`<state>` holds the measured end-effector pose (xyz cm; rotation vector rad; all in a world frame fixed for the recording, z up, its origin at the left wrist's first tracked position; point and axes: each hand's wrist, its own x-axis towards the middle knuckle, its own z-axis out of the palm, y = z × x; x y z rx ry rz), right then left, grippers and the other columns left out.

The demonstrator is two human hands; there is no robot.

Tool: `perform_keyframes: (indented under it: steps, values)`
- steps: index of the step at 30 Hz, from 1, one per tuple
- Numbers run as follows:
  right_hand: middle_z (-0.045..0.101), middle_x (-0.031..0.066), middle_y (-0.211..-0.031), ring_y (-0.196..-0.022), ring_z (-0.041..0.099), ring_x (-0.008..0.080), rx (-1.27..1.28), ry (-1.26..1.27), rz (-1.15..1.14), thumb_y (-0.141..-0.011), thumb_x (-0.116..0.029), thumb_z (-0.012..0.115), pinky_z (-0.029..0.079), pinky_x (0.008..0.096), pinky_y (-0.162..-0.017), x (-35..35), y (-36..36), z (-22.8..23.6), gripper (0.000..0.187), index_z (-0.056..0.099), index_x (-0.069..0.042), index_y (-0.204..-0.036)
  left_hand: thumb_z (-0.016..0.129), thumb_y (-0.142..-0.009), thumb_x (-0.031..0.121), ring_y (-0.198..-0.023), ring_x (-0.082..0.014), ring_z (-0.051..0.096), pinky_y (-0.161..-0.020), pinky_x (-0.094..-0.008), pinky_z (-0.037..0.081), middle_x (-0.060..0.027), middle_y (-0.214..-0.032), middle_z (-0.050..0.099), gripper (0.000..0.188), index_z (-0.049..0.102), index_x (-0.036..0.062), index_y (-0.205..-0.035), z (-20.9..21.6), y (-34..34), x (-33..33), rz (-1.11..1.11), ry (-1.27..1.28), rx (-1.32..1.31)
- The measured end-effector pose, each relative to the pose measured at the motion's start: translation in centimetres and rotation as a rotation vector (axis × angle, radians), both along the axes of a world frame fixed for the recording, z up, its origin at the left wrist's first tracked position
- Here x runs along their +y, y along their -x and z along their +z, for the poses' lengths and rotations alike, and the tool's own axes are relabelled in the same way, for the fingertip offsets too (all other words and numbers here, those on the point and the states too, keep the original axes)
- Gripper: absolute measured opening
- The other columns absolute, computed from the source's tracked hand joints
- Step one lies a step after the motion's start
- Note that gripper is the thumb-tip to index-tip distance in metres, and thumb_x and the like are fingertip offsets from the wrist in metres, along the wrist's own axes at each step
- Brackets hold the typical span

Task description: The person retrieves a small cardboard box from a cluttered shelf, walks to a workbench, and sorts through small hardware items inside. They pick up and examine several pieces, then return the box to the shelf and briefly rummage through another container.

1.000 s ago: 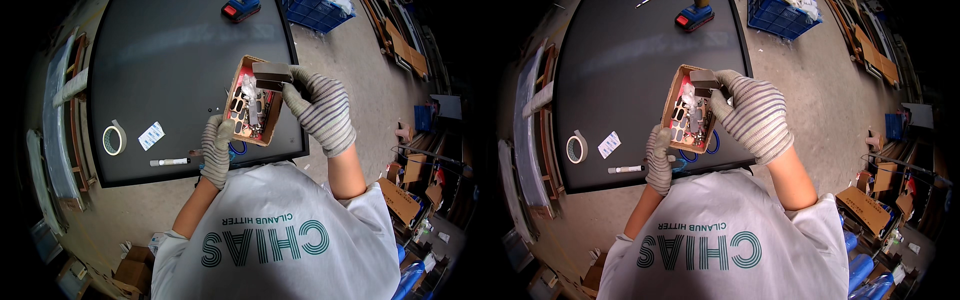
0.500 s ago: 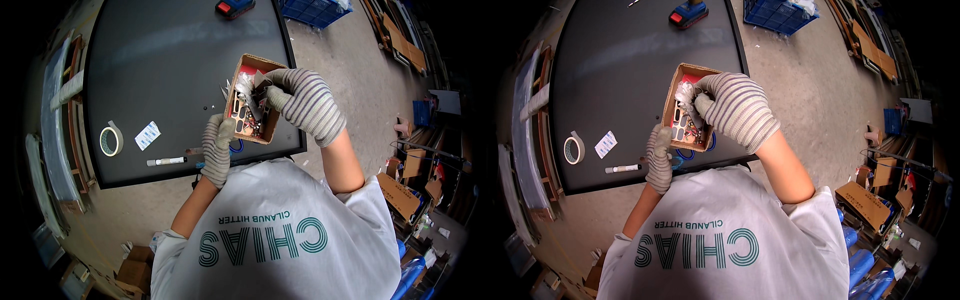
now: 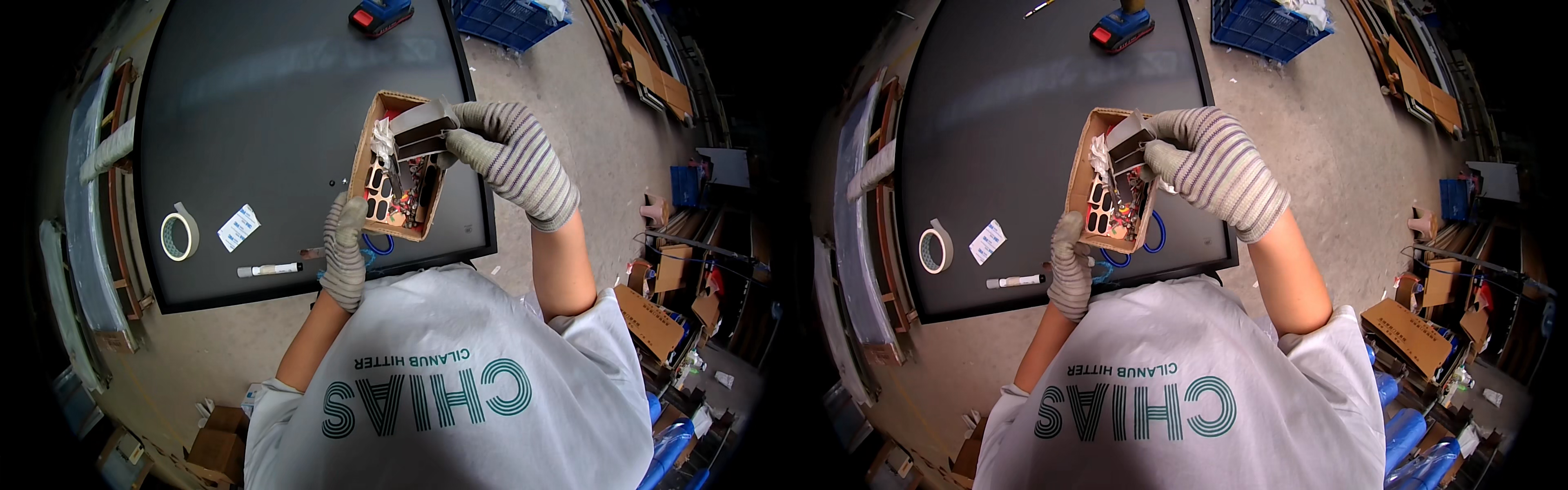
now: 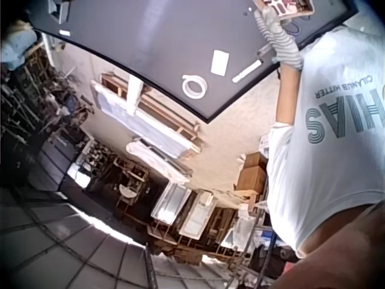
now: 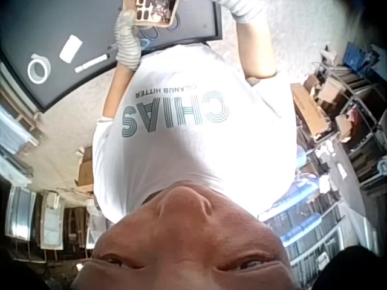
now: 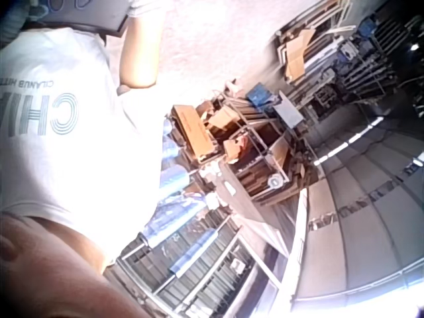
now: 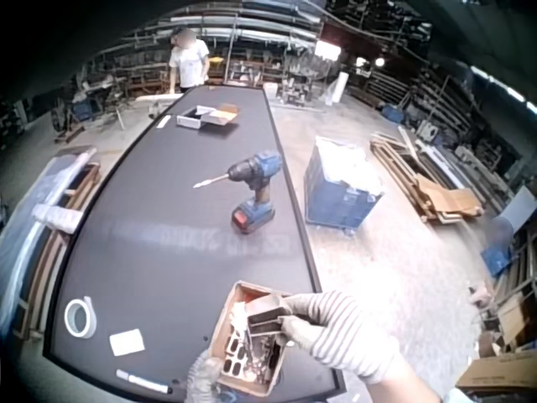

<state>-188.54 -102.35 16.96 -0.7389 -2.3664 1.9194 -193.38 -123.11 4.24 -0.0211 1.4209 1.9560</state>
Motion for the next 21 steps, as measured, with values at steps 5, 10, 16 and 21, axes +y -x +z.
perform_keyframes:
  steps: [5, 10, 16, 21]
  values:
    - [0.066, 0.0061, -0.072, -0.065, 0.059, 0.0086, 0.084, 0.008, 0.036, -0.081, -0.010, 0.054, 0.050, 0.0248, -0.062, -1.0, 0.3, 0.2, 0.026, 0.066, 0.006, -0.098, 0.059, -0.089, 0.031, -0.080, -0.0063, 0.053, -0.072, -0.0217, 0.046, -0.0006, -0.093, 0.058, 0.037, 0.056, 0.0003, -0.110, -1.2, 0.1, 0.2, 0.009, -0.107, 0.028]
    - [0.067, 0.0072, -0.082, -0.073, 0.062, 0.0106, 0.018, -0.179, 0.010, -0.084, -0.007, 0.056, 0.051, 0.0248, -0.067, -0.9, -0.1, 1.2, 0.025, 0.063, 0.005, -0.105, 0.058, -0.090, 0.030, -0.079, -0.0057, 0.051, -0.071, -0.0220, 0.046, -0.0002, -0.090, 0.057, 0.033, 0.056, 0.0010, -0.107, -1.3, 0.2, 0.1, 0.002, -0.083, 0.057]
    - [0.067, 0.0071, -0.075, -0.065, 0.062, 0.0098, -0.237, -0.654, 0.144, -0.082, -0.008, 0.057, 0.050, 0.0252, -0.061, -2.0, 0.6, 2.6, 0.024, 0.065, 0.003, -0.101, 0.056, -0.091, 0.029, -0.078, -0.0060, 0.050, -0.071, -0.0230, 0.044, 0.0001, -0.087, 0.056, 0.029, 0.057, 0.0020, -0.102, -0.8, 0.2, 0.3, -0.007, -0.062, 0.080]
    - [0.067, 0.0077, -0.076, -0.067, 0.063, 0.0119, -0.121, -0.168, 0.063, -0.082, -0.007, 0.057, 0.051, 0.0266, -0.064, -1.8, 0.5, 1.0, 0.022, 0.064, 0.007, -0.097, 0.055, -0.090, 0.030, -0.079, -0.0059, 0.050, -0.071, -0.0222, 0.044, -0.0001, -0.088, 0.056, 0.031, 0.057, 0.0019, -0.103, -0.5, 0.4, 0.2, -0.042, -0.004, 0.117]
